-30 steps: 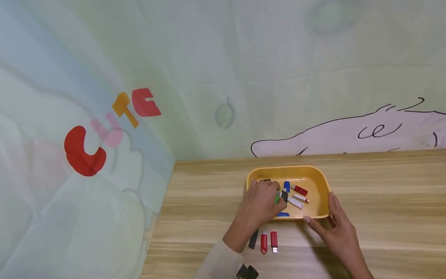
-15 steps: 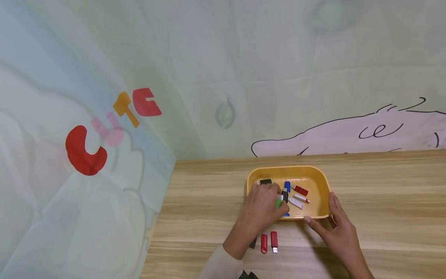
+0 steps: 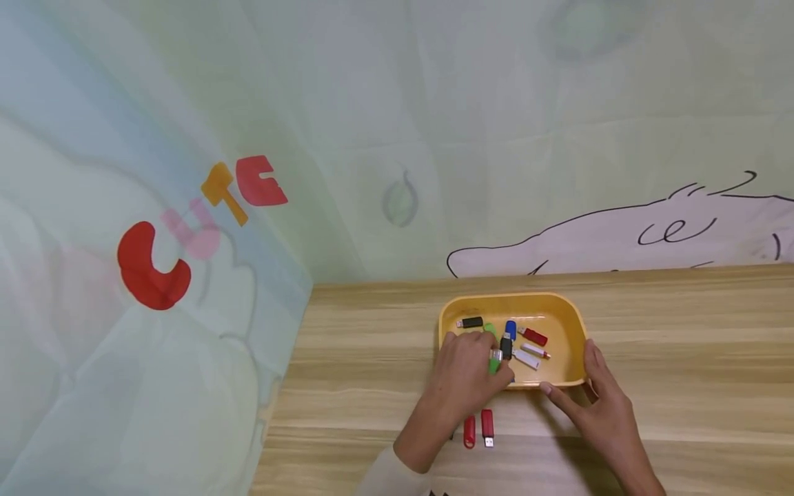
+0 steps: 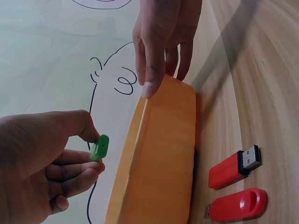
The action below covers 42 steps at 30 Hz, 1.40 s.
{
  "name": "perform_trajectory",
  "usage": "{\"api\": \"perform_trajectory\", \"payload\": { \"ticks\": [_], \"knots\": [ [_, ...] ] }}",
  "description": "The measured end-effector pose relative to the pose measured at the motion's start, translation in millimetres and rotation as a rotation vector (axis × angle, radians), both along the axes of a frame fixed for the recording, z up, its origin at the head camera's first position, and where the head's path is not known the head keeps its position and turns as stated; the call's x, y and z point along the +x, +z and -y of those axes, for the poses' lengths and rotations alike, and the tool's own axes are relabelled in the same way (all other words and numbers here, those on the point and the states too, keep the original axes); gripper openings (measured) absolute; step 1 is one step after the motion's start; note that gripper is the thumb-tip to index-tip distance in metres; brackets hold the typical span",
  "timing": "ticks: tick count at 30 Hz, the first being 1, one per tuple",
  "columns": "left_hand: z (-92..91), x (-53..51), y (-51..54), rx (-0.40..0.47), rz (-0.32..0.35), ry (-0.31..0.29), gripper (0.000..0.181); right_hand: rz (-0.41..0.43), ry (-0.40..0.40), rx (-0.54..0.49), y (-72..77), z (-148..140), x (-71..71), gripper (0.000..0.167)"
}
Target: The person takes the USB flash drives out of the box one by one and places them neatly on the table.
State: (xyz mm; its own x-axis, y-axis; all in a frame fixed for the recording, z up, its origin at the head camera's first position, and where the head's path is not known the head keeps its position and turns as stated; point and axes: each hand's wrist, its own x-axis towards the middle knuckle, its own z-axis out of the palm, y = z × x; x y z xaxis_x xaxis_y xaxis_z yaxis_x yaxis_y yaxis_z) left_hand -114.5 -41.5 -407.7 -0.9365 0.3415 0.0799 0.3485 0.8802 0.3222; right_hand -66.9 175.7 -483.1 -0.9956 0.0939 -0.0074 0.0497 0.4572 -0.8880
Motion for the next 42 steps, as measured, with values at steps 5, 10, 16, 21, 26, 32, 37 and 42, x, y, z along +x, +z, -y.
{"api": "perform_trajectory", "payload": {
  "ticks": [5, 10, 16, 21, 26, 32, 37, 42],
  "knots": [
    [1.7, 4.6, 0.4, 0.028, 0.031, 0.019, 0.024, 0.006, 0.003, 0.015, 0.9, 0, -1.7, 0.108],
    [2.8, 9.1, 0.1, 0.050, 0.048, 0.025, 0.023, 0.034, 0.005, 0.036, 0.5, -1, -3.0, 0.109],
    [5.1, 11.7, -0.9, 0.050, 0.048, 0.025, 0.023, 0.031, 0.006, 0.031, 0.4, -1, -0.7, 0.110],
    [6.7, 13.9, -2.7, 0.047, 0.043, 0.030, 0.025, 0.038, -0.001, 0.041, 0.9, -1, -0.5, 0.110],
    [7.5, 16.5, -4.4, 0.044, 0.055, 0.045, 0.025, 0.039, -0.006, 0.033, -0.1, 0, -0.8, 0.110],
    [7.5, 20.4, -6.1, 0.045, 0.078, 0.046, 0.024, 0.053, -0.013, 0.040, 0.3, 0, -0.9, 0.110],
    [7.5, 25.5, -8.8, 0.054, 0.045, 0.017, 0.024, 0.058, -0.025, 0.059, 1.0, 0, 0.0, 0.109],
    [6.7, 31.1, -13.3, 0.065, 0.008, -0.007, 0.021, 0.040, -0.015, 0.038, -0.4, 0, -0.3, 0.110]
  ]
}}
